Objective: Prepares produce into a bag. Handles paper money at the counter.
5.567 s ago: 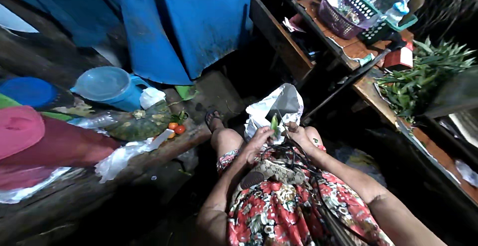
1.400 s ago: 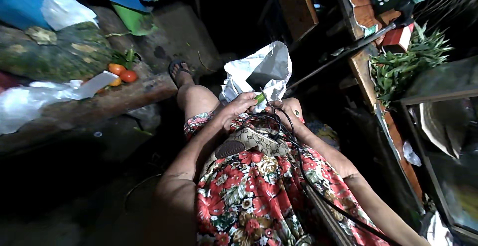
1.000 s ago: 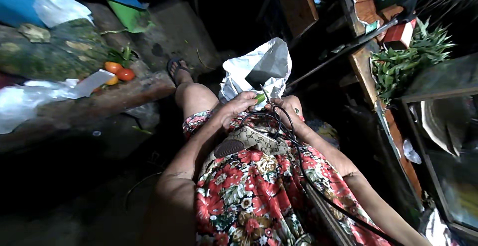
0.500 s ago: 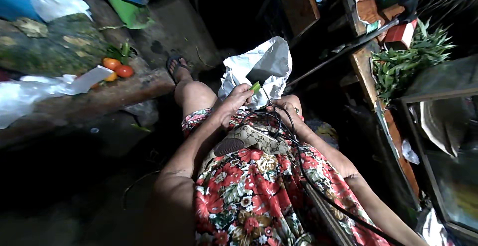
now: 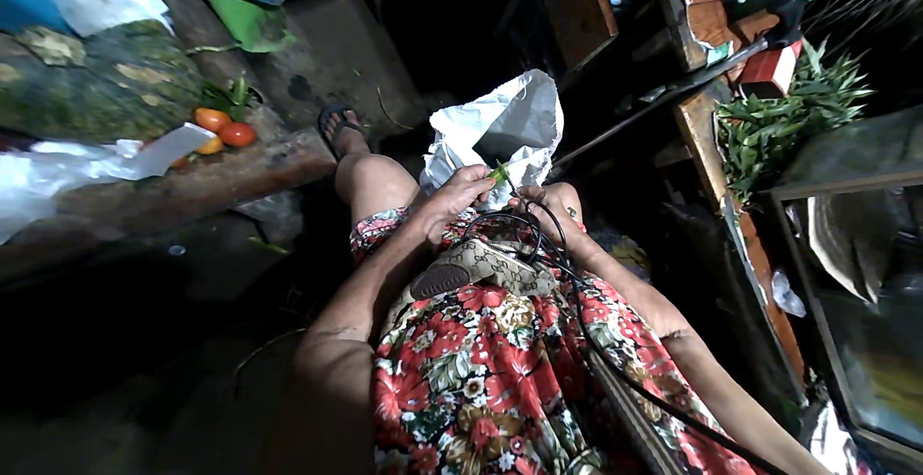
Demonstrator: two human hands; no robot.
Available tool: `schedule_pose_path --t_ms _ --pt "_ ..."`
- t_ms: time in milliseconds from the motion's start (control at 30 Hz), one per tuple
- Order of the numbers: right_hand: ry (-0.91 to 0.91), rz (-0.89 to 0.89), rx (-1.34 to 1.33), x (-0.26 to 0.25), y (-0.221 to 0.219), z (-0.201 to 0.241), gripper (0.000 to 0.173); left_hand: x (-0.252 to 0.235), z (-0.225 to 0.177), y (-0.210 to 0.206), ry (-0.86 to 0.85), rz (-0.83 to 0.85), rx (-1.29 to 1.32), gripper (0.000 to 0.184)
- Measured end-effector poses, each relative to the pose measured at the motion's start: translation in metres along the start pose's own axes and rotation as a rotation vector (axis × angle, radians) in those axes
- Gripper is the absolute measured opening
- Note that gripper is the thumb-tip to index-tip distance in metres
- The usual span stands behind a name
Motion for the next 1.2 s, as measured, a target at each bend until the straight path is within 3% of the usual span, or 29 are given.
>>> schedule_pose_path --t_ms 367,567,700,1067,1200 --pt "0.121 -0.013 0.19 0.001 0.006 0.012 0.027 -0.001 0.0 0.002 0.013 -0.009 0.056 0.015" --pt "0.116 -0.074 0.03 -0.017 0.008 -0.012 0.027 0.001 -0.003 0.003 0.024 -0.048 0.036 0.017" --pt "0.034 -0.053 0.048 -0.008 0.004 0.0 0.03 -0.002 0.001 0.005 0.011 -0.049 0.033 0.015" --pt "0.099 -0.134 0.063 -0.02 0.015 -0.001 0.027 -0.005 0.003 0.004 -0.01 -0.028 0.035 0.012" --pt "0.103 -0.159 0.024 -0.019 0.016 -0.004 0.025 -0.002 0.0 0.007 0.031 -0.123 0.063 0.015"
Point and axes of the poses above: each hand's wrist, its own x-axis away from the middle knuckle, its own y-axis out of the back of the hand, z = x × y, the point moved 5 cm from there along -x, towards the middle knuckle, and after that the axes turned 12 degrees about y, right-handed, at the moved point
